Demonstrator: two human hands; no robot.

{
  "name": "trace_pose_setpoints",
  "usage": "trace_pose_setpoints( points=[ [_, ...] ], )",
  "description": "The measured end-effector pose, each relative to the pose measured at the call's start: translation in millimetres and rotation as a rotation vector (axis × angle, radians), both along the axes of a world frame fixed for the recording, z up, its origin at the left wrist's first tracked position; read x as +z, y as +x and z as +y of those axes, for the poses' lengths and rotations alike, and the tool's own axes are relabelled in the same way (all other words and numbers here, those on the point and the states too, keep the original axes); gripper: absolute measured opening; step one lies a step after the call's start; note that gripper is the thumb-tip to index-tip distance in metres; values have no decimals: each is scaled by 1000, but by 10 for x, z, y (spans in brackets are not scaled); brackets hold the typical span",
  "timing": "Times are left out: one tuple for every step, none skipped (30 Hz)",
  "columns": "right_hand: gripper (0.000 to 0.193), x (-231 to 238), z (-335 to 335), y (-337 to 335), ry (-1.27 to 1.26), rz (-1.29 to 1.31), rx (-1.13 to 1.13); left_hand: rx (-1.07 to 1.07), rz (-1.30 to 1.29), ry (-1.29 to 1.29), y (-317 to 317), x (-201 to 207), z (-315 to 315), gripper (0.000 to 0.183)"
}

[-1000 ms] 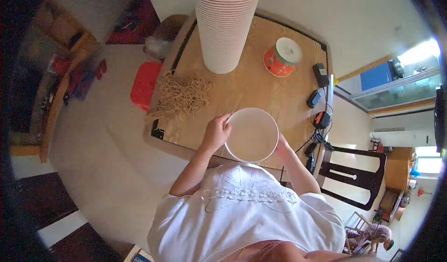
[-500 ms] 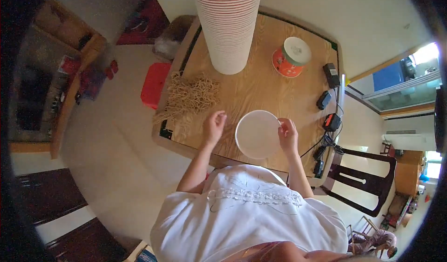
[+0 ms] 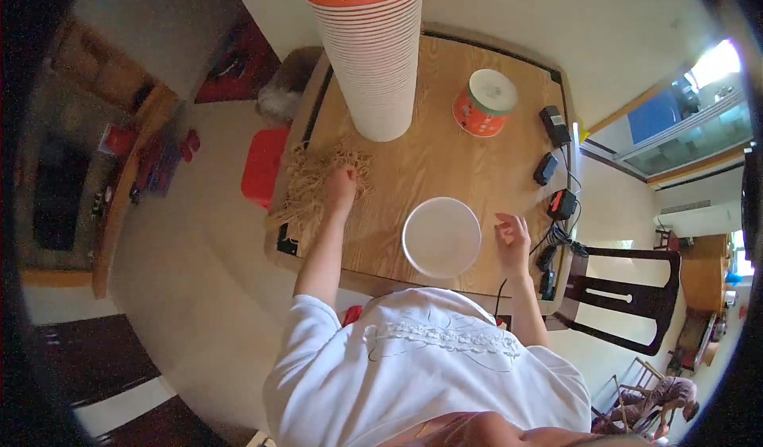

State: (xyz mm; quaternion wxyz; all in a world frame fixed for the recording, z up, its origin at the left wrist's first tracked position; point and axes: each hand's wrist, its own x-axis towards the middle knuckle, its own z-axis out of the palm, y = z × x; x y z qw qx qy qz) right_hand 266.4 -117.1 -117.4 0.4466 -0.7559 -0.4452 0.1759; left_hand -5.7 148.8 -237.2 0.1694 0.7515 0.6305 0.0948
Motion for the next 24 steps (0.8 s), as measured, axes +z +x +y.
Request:
trace_pose_setpoints(
  points=[
    [24, 43, -20, 8, 5, -36, 21, 1, -282, 53, -126, 29, 92, 12],
    [25, 96, -27, -7, 11, -71, 44, 2, -563, 110, -281, 77, 194, 12],
    [23, 171, -11, -47, 30, -50, 52, -2, -640, 196, -468, 179, 329, 13],
    [23, 224, -9, -64, 40, -49, 62, -7, -717, 284, -604, 312, 411, 14],
    [22, 238, -61, 21, 24, -90, 61, 12, -759, 213, -425, 718, 430, 14],
    [21, 262, -107, 97, 8, -127, 61, 30, -794, 141, -263, 1339, 405, 15],
    [21, 317, -96, 91, 18, -124, 68, -12, -974, 129, -309, 1759, 356, 14],
    [20, 383, -70, 94, 52, -164, 124, -59, -1156, 115, -351, 2117, 330, 15],
    [20, 437, -38, 104, 86, -205, 180, -101, -1190, 142, -385, 2448, 304, 13],
    [20, 473, -21, 124, 91, -207, 180, -147, -1227, 162, -393, 2728, 289, 12],
    [19, 522, -14, 140, 100, -201, 190, -165, -1235, 204, -409, 3015, 258, 12],
    [18, 578, -12, 139, 113, -192, 208, -177, -1239, 253, -462, 3310, 197, 13],
    [18, 626, -14, 144, 120, -192, 214, -200, -1267, 346, -507, 3560, 139, 14],
    [18, 679, -12, 145, 120, -183, 239, -219, -1290, 443, -575, 3804, 73, 15],
    [17, 705, -18, 166, 115, -180, 254, -191, -1334, 503, -621, 4003, 76, 16],
    [17, 710, -20, 186, 121, -179, 263, -158, -1371, 569, -705, 4207, 43, 16],
    [17, 695, -34, 235, 111, -191, 271, -151, -1408, 628, -783, 4361, 11, 17],
    [17, 677, -54, 273, 103, -201, 282, -142, -1443, 691, -834, 4512, -74, 17],
    [16, 583, -80, 325, 105, -176, 284, -69, -1487, 767, -751, 4610, -218, 16],
    [16, 438, -93, 367, 108, -151, 288, -66, -1365, 760, -712, 4562, -365, 16],
    [16, 309, -108, 353, 80, -90, 290, -56, -1236, 765, -693, 4492, -566, 15],
    [15, 172, -103, 348, 99, -36, 279, 14, -1138, 712, -514, 4216, -684, 15],
    [15, 26, -97, 350, 117, 20, 263, 43, -927, 596, -324, 3932, -809, 15],
    [17, -102, -47, 303, 153, 66, 251, -57, -802, 623, -144, 3694, -999, 12]
  ],
)
